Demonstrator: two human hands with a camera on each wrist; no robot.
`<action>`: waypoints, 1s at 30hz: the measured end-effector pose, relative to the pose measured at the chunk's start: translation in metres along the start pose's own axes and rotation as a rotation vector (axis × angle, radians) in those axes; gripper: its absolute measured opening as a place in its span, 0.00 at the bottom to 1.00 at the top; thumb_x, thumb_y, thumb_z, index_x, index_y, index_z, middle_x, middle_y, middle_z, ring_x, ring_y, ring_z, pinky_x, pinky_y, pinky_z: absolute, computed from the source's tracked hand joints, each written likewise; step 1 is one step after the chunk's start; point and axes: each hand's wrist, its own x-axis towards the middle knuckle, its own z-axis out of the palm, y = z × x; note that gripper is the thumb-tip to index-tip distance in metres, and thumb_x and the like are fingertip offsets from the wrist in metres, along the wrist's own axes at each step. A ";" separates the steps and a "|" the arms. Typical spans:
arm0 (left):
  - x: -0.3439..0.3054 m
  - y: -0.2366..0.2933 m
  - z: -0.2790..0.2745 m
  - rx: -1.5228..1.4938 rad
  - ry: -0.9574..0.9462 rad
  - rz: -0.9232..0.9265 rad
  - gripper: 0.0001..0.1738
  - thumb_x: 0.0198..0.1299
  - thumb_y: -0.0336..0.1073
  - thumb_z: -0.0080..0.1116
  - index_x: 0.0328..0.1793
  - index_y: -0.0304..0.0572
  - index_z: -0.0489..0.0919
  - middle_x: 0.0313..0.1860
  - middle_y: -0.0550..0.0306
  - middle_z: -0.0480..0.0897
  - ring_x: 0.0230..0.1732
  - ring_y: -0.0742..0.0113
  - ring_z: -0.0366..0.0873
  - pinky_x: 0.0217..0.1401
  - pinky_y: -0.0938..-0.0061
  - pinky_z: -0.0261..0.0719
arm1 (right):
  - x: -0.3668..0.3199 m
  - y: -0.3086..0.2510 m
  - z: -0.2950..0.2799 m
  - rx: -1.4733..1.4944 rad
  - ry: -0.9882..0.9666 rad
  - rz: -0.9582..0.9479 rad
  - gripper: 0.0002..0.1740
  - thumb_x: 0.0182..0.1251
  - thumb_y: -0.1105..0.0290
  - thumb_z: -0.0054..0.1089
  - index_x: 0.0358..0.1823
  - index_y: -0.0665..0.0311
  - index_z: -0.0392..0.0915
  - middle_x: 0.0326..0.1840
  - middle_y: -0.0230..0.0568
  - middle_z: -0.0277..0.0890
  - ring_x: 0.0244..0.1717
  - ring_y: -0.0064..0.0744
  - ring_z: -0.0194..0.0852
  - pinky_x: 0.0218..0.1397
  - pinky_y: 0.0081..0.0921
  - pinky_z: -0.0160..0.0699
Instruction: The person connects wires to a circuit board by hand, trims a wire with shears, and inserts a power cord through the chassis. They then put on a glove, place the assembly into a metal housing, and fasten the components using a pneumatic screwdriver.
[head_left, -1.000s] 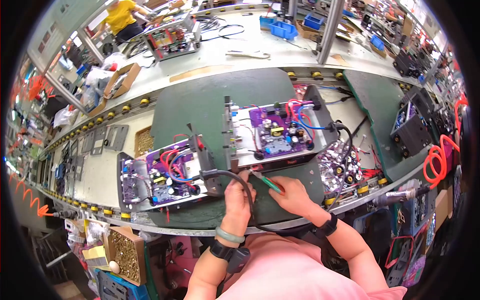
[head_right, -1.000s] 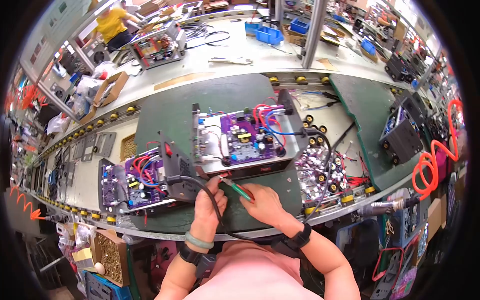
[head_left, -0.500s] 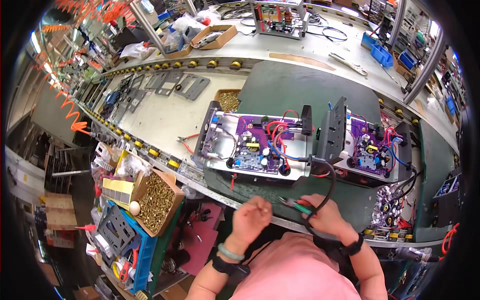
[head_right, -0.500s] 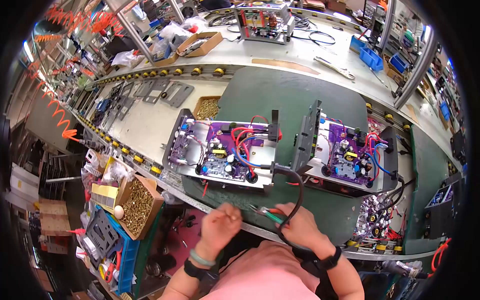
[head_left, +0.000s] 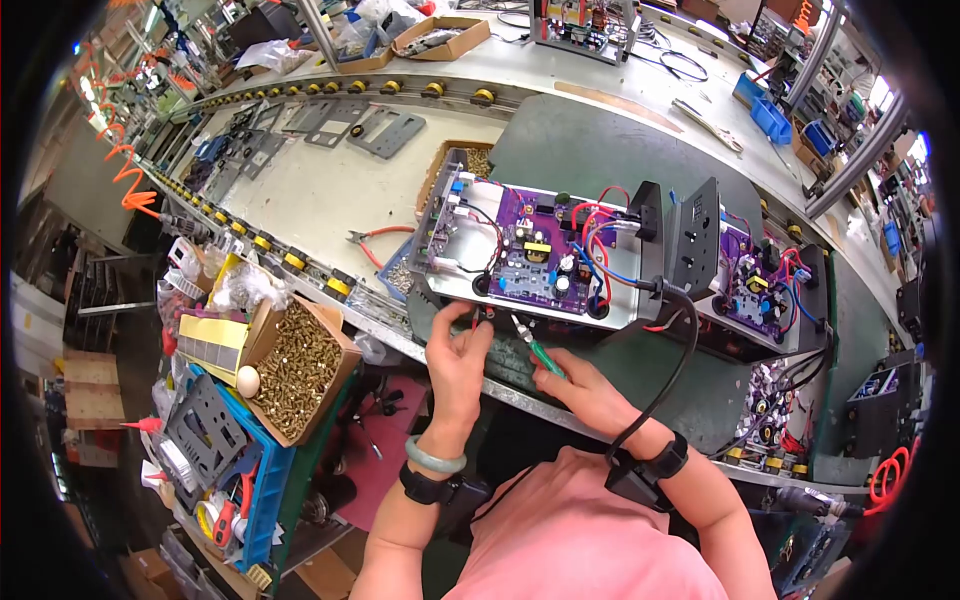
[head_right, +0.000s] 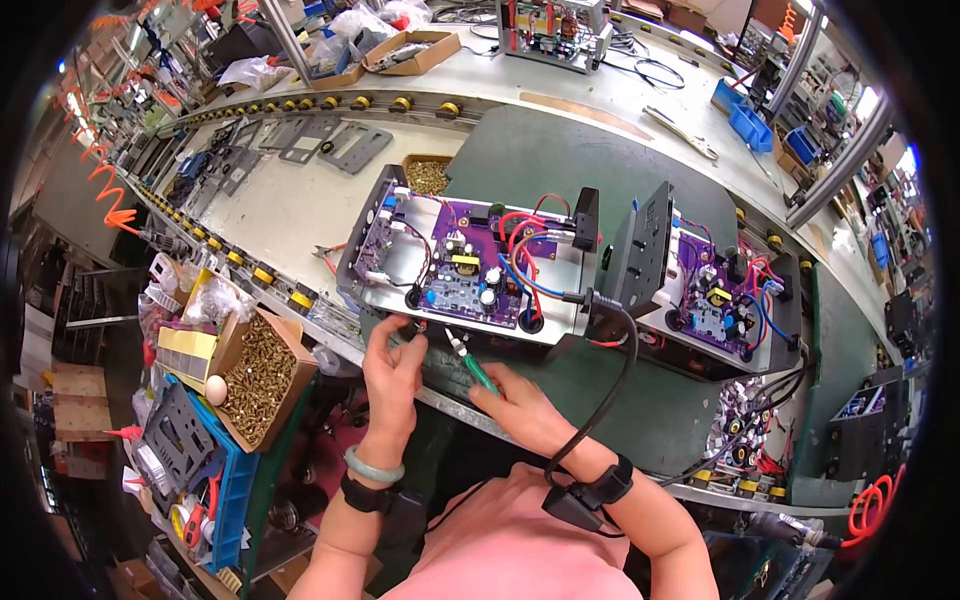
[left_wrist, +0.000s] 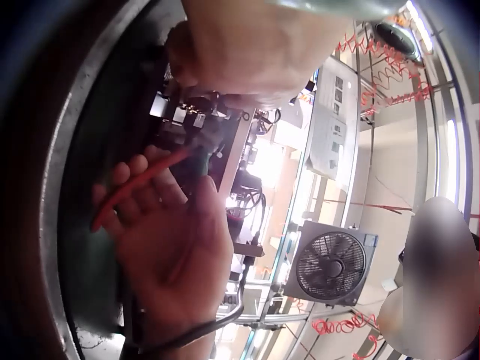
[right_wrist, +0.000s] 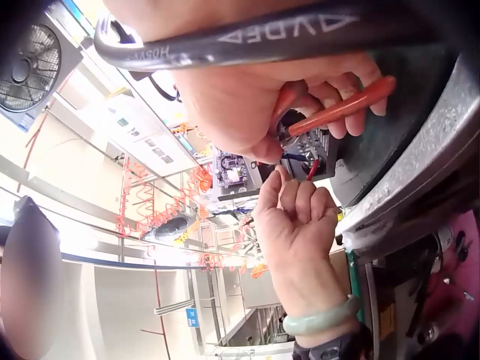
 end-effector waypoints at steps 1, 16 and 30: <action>0.002 0.007 0.001 0.050 -0.073 -0.003 0.16 0.64 0.26 0.58 0.57 0.34 0.73 0.18 0.75 0.65 0.19 0.87 0.55 0.22 0.83 0.49 | 0.001 0.000 0.000 0.034 -0.001 0.016 0.31 0.70 0.53 0.54 0.63 0.73 0.68 0.48 0.54 0.78 0.48 0.39 0.76 0.55 0.33 0.73; 0.023 0.000 -0.024 0.274 -0.401 0.069 0.16 0.63 0.26 0.59 0.56 0.32 0.76 0.16 0.76 0.61 0.19 0.88 0.52 0.22 0.82 0.47 | 0.000 0.004 0.011 -0.111 0.043 -0.007 0.27 0.70 0.53 0.50 0.55 0.73 0.73 0.33 0.55 0.79 0.38 0.48 0.79 0.46 0.40 0.74; -0.029 -0.048 -0.026 0.192 -0.179 0.046 0.17 0.63 0.24 0.57 0.57 0.34 0.72 0.22 0.70 0.71 0.24 0.87 0.64 0.27 0.86 0.61 | -0.002 0.015 0.019 1.011 -0.383 0.249 0.25 0.77 0.54 0.42 0.55 0.71 0.72 0.40 0.40 0.76 0.37 0.32 0.78 0.43 0.31 0.81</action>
